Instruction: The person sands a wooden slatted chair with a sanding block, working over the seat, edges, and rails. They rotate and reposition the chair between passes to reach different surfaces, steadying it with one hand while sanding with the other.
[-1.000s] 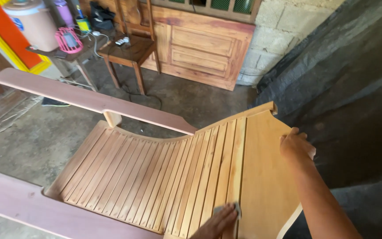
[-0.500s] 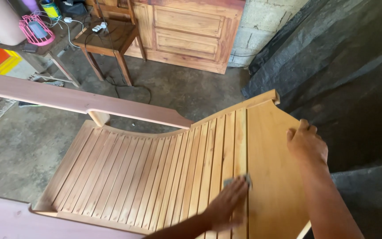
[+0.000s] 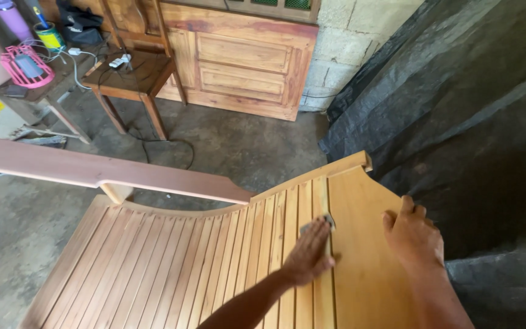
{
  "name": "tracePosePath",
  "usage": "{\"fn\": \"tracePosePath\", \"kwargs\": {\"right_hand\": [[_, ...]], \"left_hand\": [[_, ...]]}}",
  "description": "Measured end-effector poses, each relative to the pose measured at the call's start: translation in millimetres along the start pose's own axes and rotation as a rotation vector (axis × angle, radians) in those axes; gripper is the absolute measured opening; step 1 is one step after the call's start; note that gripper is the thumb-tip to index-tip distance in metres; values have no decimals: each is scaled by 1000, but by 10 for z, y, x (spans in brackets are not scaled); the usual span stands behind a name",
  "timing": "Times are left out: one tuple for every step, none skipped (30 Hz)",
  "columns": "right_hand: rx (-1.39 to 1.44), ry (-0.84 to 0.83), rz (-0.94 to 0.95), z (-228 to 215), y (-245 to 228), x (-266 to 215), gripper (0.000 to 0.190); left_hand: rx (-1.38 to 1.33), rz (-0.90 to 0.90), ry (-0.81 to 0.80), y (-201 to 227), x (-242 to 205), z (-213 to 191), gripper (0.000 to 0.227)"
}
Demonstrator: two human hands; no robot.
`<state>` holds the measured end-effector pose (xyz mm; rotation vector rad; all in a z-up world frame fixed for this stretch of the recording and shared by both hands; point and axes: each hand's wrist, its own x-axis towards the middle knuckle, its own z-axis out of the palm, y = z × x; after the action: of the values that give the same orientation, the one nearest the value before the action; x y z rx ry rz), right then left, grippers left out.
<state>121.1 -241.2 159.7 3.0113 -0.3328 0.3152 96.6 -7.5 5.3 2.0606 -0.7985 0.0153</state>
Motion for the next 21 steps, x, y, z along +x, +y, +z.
{"fn": "tracePosePath", "kwargs": {"right_hand": [[2, 5, -2, -4, 0, 7, 59], [-3, 10, 2, -1, 4, 13, 59], [9, 4, -2, 4, 8, 18, 61], [21, -4, -6, 9, 5, 17, 62], [16, -1, -2, 0, 5, 20, 62], [21, -9, -3, -6, 1, 15, 61], [27, -17, -4, -11, -4, 9, 60], [24, -16, -2, -21, 2, 17, 60], [13, -40, 5, -30, 5, 24, 61], [5, -69, 9, -33, -8, 14, 61], [4, -72, 8, -30, 4, 26, 61], [7, -64, 3, -16, 5, 34, 62], [11, -56, -2, -2, 6, 39, 63], [12, -61, -5, -12, 11, 37, 63], [16, -59, -4, -22, 13, 33, 63], [22, -57, -5, -27, 6, 34, 63], [24, -63, -10, -30, 8, 28, 63], [17, -73, -4, -38, 1, 30, 63], [10, -84, 3, -48, -6, 30, 63], [10, -86, 0, -45, -5, 28, 63], [-1, -99, 7, -42, -4, 27, 64]], "left_hand": [[-6, -11, 68, -122, 194, -24, 98], [-10, -4, 69, -237, 373, -33, 98], [0, -45, 81, -352, 553, -41, 98], [10, -87, 93, -465, 724, -52, 97], [6, -82, 93, -585, 866, -38, 97], [18, -119, 129, -703, 1000, -26, 97], [30, -156, 165, -821, 1132, -13, 96], [27, -153, 164, -830, 1206, 10, 96], [23, -193, 196, -840, 1276, 33, 98], [21, -239, 226, -855, 1310, 49, 99], [19, -242, 224, -771, 1276, 46, 99], [10, -256, 210, -696, 1228, 37, 103], [1, -271, 196, -620, 1179, 27, 107], [1, -276, 195, -408, 1032, -34, 107], [-26, -242, 153, -193, 884, -97, 113], [-52, -209, 114, 15, 734, -168, 118], [-52, -217, 114, 114, 546, -124, 118], [-38, -172, 102, 213, 367, -96, 116], [-25, -127, 90, 315, 188, -66, 113], [-26, -131, 91, 332, 83, -58, 113], [-30, -82, 75, 349, -20, -48, 108]]}}
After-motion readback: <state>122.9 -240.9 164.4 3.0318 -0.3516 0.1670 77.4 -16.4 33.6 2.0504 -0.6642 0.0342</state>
